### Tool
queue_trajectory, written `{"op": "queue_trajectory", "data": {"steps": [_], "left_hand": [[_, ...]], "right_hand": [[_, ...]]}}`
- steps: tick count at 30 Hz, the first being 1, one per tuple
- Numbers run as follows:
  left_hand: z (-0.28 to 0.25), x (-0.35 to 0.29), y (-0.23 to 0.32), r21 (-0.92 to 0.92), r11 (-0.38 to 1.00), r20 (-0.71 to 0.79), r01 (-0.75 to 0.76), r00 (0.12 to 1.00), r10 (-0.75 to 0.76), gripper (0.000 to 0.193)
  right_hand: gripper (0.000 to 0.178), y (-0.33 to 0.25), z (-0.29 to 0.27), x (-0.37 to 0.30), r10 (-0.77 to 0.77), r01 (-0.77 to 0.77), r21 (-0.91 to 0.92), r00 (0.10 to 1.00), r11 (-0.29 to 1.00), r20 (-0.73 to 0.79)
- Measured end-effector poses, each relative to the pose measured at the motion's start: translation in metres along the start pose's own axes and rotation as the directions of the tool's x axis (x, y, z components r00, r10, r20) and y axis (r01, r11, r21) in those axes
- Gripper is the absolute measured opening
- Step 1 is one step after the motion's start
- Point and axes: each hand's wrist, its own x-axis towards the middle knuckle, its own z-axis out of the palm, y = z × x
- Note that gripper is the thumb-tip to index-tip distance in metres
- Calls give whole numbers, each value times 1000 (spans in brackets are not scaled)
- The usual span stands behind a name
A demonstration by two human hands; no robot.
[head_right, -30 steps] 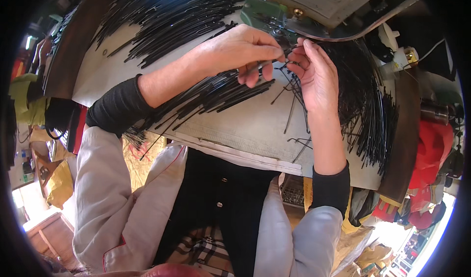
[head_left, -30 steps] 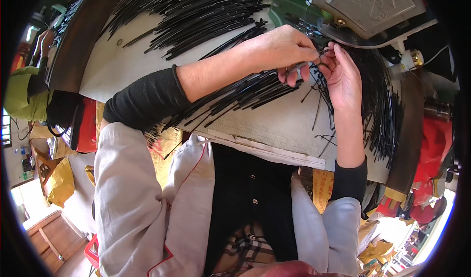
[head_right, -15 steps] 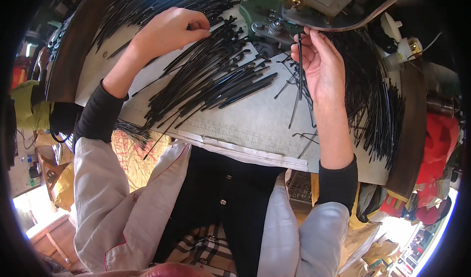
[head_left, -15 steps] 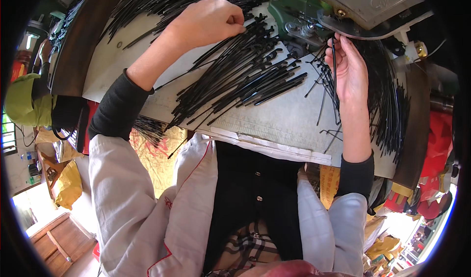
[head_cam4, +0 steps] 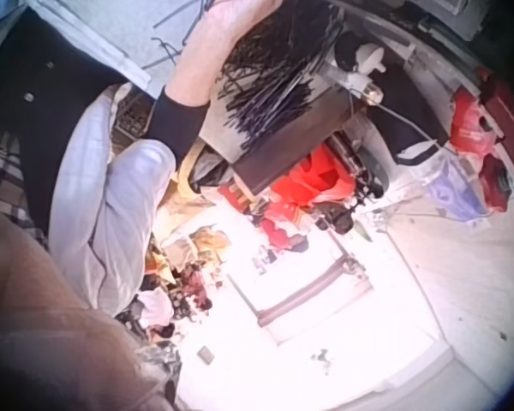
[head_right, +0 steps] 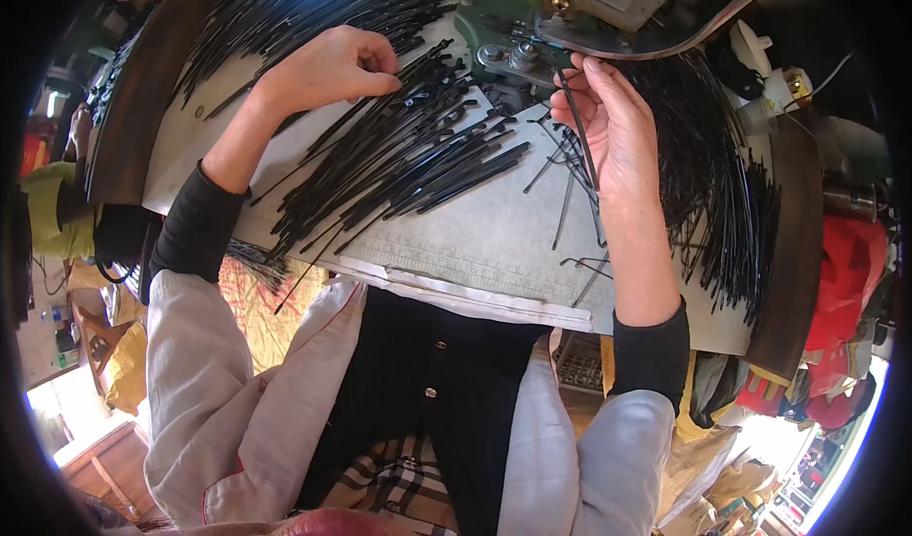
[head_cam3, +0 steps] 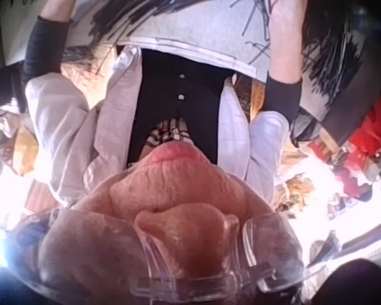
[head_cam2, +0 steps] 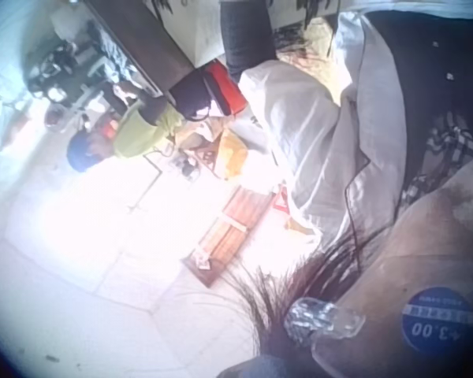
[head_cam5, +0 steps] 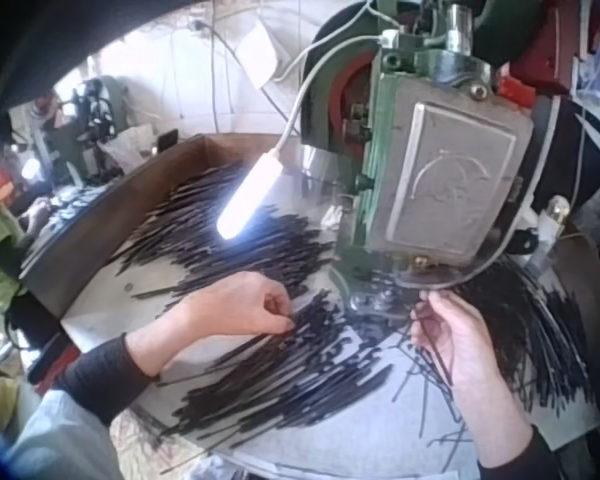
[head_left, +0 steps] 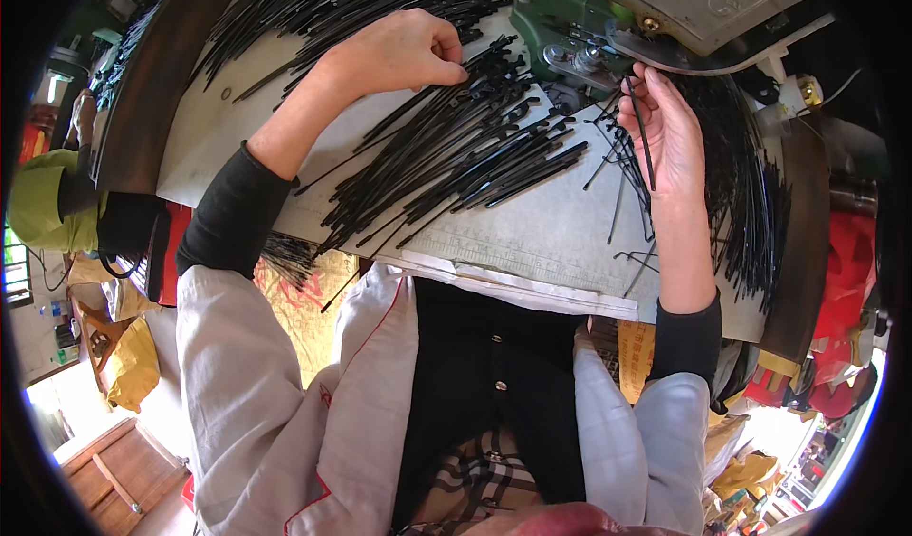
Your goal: The person assembles umbrella rib components by picking up frame struts and joining thin wire pieces to them using a tabletop machine.
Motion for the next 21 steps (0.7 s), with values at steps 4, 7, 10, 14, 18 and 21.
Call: {"op": "queue_trajectory", "data": {"steps": [4, 7, 10, 14, 18, 21], "left_hand": [[1, -1, 1, 28, 996, -70, -81, 994, 83, 27], [6, -1, 6, 24, 981, -127, -193, 973, 194, 31], [7, -2, 20, -10, 988, -84, -157, 984, 156, 35], [12, 2, 29, 30, 973, -107, -231, 967, 233, 33], [12, 1, 44, -47, 988, -66, -149, 987, 146, 31], [17, 4, 42, -67, 981, -96, -181, 980, 174, 29]], "right_hand": [[23, -2, 1, -1, 71, -69, -35, 996, 997, 54], [26, -4, 9, -4, 159, -125, -201, 974, 971, 161], [28, -8, 20, -12, 219, -106, -405, 944, 908, 246], [27, -8, 31, -19, 249, -49, -546, 921, 836, 298], [25, -8, 30, -19, 269, -70, -561, 921, 825, 281], [25, -10, 30, -19, 251, -57, -544, 923, 837, 291]]}}
